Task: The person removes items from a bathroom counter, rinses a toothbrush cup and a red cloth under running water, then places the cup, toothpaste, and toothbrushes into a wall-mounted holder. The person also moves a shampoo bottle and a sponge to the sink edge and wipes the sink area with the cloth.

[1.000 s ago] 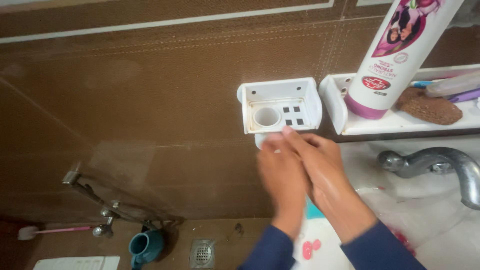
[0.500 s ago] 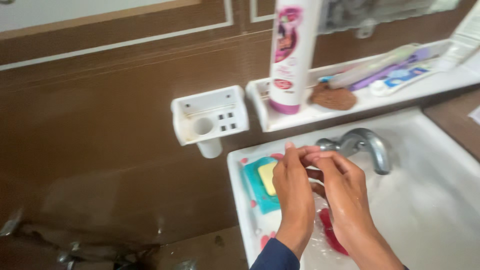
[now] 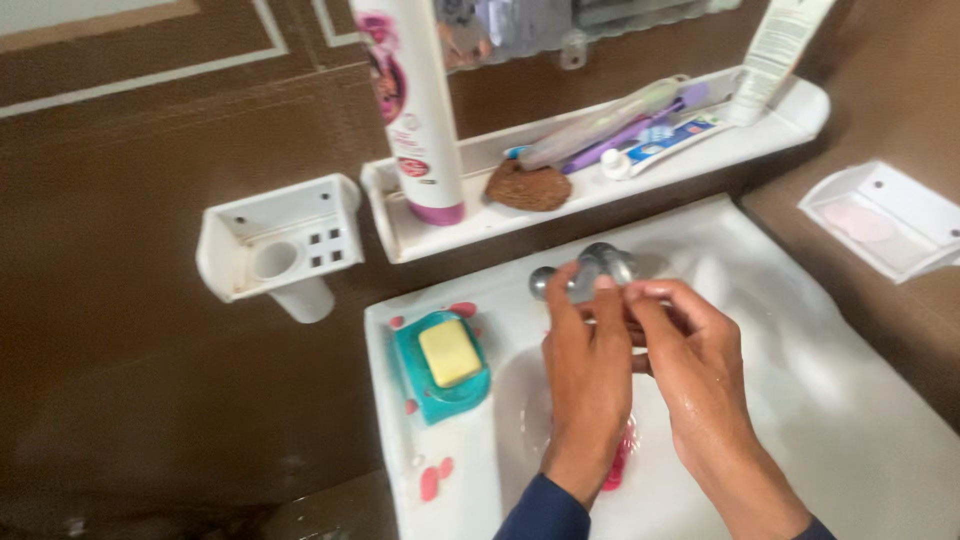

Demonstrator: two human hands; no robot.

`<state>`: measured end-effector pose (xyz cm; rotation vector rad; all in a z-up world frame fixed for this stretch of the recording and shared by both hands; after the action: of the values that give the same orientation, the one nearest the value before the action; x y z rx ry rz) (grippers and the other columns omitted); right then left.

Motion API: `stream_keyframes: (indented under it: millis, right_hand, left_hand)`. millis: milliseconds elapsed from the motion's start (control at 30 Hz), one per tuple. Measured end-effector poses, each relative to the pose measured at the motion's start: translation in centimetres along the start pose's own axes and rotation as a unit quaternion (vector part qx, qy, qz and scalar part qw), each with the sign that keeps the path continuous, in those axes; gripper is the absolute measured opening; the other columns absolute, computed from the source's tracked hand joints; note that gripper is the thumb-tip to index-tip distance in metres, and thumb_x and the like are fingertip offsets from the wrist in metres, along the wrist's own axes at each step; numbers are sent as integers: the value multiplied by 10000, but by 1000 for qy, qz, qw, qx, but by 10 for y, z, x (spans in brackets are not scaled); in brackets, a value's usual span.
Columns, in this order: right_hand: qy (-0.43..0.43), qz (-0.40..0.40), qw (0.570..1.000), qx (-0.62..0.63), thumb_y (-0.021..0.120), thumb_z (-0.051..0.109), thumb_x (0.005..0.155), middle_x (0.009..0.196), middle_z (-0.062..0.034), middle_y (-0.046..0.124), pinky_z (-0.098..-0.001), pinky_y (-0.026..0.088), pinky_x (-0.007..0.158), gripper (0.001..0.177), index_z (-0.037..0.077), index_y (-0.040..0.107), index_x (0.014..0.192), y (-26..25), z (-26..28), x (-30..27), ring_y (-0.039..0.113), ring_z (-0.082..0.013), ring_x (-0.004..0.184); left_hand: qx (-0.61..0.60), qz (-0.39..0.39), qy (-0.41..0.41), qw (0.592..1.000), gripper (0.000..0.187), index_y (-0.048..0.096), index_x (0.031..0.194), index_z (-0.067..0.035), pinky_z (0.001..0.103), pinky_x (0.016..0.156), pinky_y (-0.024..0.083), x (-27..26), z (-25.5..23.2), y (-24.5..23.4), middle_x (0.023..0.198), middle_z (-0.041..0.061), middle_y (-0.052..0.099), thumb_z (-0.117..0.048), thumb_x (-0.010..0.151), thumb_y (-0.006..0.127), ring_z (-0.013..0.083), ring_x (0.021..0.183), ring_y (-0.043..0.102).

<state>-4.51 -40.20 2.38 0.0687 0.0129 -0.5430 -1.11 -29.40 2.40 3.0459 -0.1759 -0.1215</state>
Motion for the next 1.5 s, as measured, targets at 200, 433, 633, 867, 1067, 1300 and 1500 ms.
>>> stream_keyframes:
  millis: [200, 433, 633, 867, 1067, 1300, 1500]
  right_hand:
    - [-46, 53, 995, -76, 589, 151, 982, 956, -107, 769, -342, 576, 636, 270, 27, 733, 1174, -13, 24, 19, 719, -180, 778]
    - [-242, 51, 962, -117, 609, 65, 975, 1023, -86, 762, -254, 563, 708, 300, 57, 689, 1264, -9, 43, 39, 696, -122, 871]
    - [-252, 41, 959, -120, 650, 94, 951, 1016, -72, 756, -299, 565, 571, 198, 42, 720, 1129, -15, 52, 85, 663, -103, 747]
    - [-386, -24, 825, -412, 789, 319, 930, 1010, -167, 687, -447, 517, 738, 352, 45, 753, 1148, 2, 71, 132, 630, -312, 893]
    - [-440, -17, 768, -466, 833, 360, 869, 1046, -188, 630, -479, 465, 846, 393, 22, 738, 1046, 18, 59, 152, 520, -369, 1024]
    - [-495, -46, 779, -382, 769, 198, 994, 1058, -159, 567, -458, 422, 908, 307, -18, 594, 1124, 1, 71, 144, 492, -290, 1008]
    - [-408, -83, 870, -266, 682, 212, 1108, 1025, -71, 585, -323, 475, 736, 211, 32, 590, 1170, -43, 105, 121, 551, -146, 853]
  left_hand:
    - [-145, 32, 8, 989, 473, 545, 1356, -86, 367, 761, 601, 2, -11, 28, 1054, 136, 719, -373, 993, 448, 236, 919, 723]
    - [-11, -57, 230, 971, 374, 608, 1264, -25, 351, 897, 541, 20, -31, 36, 1147, 148, 688, -307, 1105, 421, 256, 1046, 668]
    - [33, -106, 194, 975, 375, 670, 1189, -40, 317, 739, 536, 37, -30, 35, 1006, 107, 675, -300, 1068, 428, 186, 848, 639]
    - [63, -138, 166, 974, 308, 705, 1041, -23, 362, 615, 490, 46, -35, 34, 781, 99, 684, -220, 1021, 469, 174, 607, 569]
    - [67, -139, 117, 981, 306, 711, 1034, -32, 368, 605, 485, 52, -30, 32, 753, 119, 688, -220, 1004, 471, 177, 591, 577]
    - [63, -134, 110, 983, 305, 708, 1041, -42, 370, 610, 490, 51, -30, 30, 764, 128, 687, -230, 1002, 471, 193, 596, 591]
    - [101, -128, 172, 971, 295, 705, 1056, -51, 375, 710, 499, 38, -44, 35, 876, 112, 688, -227, 1020, 470, 213, 729, 627]
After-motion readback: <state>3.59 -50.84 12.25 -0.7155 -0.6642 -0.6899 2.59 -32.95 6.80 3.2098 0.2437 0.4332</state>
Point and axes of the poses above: each hand's wrist, its own x-axis towards the middle knuckle, its own y-axis out of the palm, z = x × y, the point moved 6 cm from there along x, towards the middle knuckle
